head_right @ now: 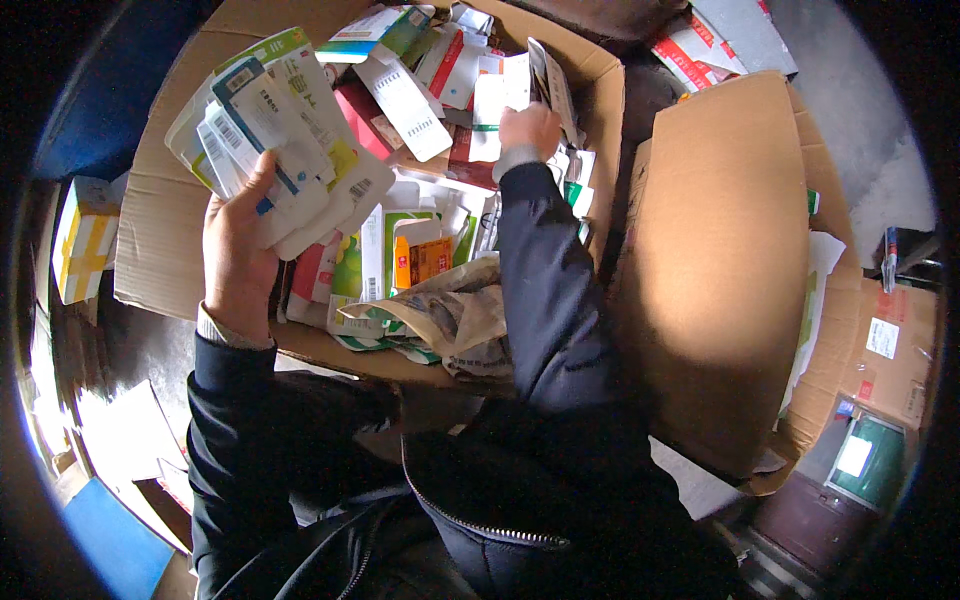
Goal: The person opens and closes cardboard boxes, then sorts through small paper and cardboard items inside, picking them up, briefly inspecting them, and placing them back into the boxes. The person also moves a red plastic bag and shifts boxes around the floor.
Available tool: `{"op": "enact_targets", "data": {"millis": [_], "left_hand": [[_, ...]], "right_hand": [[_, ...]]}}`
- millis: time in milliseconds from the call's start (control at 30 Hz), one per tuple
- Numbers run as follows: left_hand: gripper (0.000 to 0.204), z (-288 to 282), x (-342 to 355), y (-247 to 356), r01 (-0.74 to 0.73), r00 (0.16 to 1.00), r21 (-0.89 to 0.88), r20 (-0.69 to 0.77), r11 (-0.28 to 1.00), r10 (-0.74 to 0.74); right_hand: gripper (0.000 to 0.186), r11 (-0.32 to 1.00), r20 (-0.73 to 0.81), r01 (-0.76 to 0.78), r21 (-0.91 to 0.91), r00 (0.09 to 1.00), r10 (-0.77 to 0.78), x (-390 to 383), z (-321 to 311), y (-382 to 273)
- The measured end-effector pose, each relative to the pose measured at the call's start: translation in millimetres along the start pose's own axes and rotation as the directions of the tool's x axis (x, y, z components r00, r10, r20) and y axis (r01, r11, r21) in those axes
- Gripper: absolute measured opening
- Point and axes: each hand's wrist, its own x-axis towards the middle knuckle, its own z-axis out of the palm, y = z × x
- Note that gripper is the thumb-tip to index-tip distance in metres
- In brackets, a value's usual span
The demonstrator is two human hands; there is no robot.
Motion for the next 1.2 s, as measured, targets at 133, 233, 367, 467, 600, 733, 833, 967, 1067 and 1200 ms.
{"op": "enact_targets", "data": {"millis": [133, 233, 367, 467, 600, 733, 833, 967, 1067, 1200], "left_hand": [[0.039, -3.3, -2.0, 1.0, -0.045, 0.999, 0.005, -0.024, 0.999, 0.045], [0.039, -3.2, -2.8, -2.3, -0.034, 0.999, 0.028, -0.001, 0.999, 0.034], [0.036, -3.3, -2.6, -4.8, -0.041, 0.999, 0.051, 0.035, 0.998, 0.039], [0.033, -2.6, 0.1, -6.1, -0.024, 0.998, 0.033, 0.052, 0.999, 0.022], [0.032, 0.9, 0.9, -9.0, -0.055, 0.997, 0.106, 0.057, 0.993, 0.049], [0.033, 4.1, -0.8, -10.0, -0.043, 0.997, 0.129, 0.063, 0.991, 0.035], [0.034, 5.8, -1.2, -11.5, -0.057, 0.996, 0.169, 0.084, 0.984, 0.043], [0.031, 13.3, -2.6, -22.5, -0.054, 0.995, 0.186, 0.087, 0.981, 0.039], [0.032, 23.1, -3.6, -33.9, -0.029, 0.999, 0.243, 0.047, 0.97, 0.018], [0.055, 25.1, -3.1, -39.0, 0.097, 0.978, -0.008, 0.186, 0.995, -0.094]], "right_hand": [[0.037, 0.962, -0.142, 0.233, 0.142, 0.967, -0.213, -30.0, 5.0, 13.1], [0.043, 0.999, -0.044, -0.031, 0.023, 0.999, 0.032, -23.9, 17.9, 32.2], [0.045, 0.998, 0.021, 0.014, -0.056, 1.0, -0.013, -2.0, 26.1, 41.5], [0.03, 0.997, -0.082, 0.038, -0.06, 0.996, -0.043, -7.8, 20.5, 34.0], [0.023, 0.994, -0.098, 0.071, 0.086, 0.993, -0.063, -41.8, 5.8, 34.2], [0.031, 0.99, -0.124, -0.032, 0.137, 0.991, 0.049, -51.7, -9.3, 66.6], [0.037, 0.853, -0.068, -0.126, 0.506, 0.98, 0.185, -51.4, -33.8, 94.2], [0.034, 0.292, -0.145, 0.084, 0.953, 0.971, 0.191, -72.5, -85.6, 70.6], [0.036, 0.013, -0.054, 0.053, 0.999, 0.995, 0.083, -111.2, -123.6, 10.2], [0.04, 0.508, -0.243, 0.327, 0.797, 0.943, -0.226, -173.1, -115.7, -76.1]]}}
